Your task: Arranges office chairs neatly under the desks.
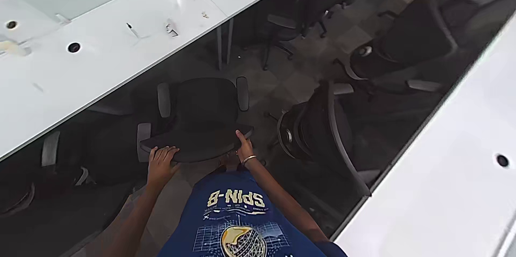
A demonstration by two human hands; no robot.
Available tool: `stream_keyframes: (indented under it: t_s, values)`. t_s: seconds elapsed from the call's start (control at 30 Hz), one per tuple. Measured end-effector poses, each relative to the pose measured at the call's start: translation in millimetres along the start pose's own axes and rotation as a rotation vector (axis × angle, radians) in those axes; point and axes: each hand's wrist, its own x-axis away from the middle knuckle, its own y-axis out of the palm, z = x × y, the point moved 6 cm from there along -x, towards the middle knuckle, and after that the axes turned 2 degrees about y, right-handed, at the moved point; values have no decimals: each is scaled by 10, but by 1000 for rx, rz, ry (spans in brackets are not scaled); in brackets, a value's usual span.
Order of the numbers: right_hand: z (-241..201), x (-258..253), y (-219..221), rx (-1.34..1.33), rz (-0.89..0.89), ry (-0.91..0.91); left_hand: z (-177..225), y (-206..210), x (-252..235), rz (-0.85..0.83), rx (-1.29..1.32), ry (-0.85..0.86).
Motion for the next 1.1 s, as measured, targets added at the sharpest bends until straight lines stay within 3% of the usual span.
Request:
stream_keyframes:
  t_s: [0.1, 0.27, 0.43, 0.53, 0.8, 0.97, 1.1]
  values:
    - [-240, -246, -31, -66, 70, -71, 279, 86, -248, 324, -160, -13]
    - [-1192, -856, -62, 77, -19, -162, 1006, 249, -683, 338, -180, 19]
    - [-2166, -1413, 294, 206, -63, -221, 1477, 404, -1341, 474, -283, -32]
    - [-2437, -1559, 421, 209, -51, -221, 1457, 432, -1688, 463, -304, -80]
    - [-2527, -1794, 450, 198, 61, -229, 1072, 343, -2253, 406, -190, -33]
    - [-2961, -1821, 473, 175, 146, -350, 1164, 393, -2811, 461, -111, 14]
    - [-3278, -2002, 458, 213, 96, -422, 1220, 473, -3211, 464, -63, 54]
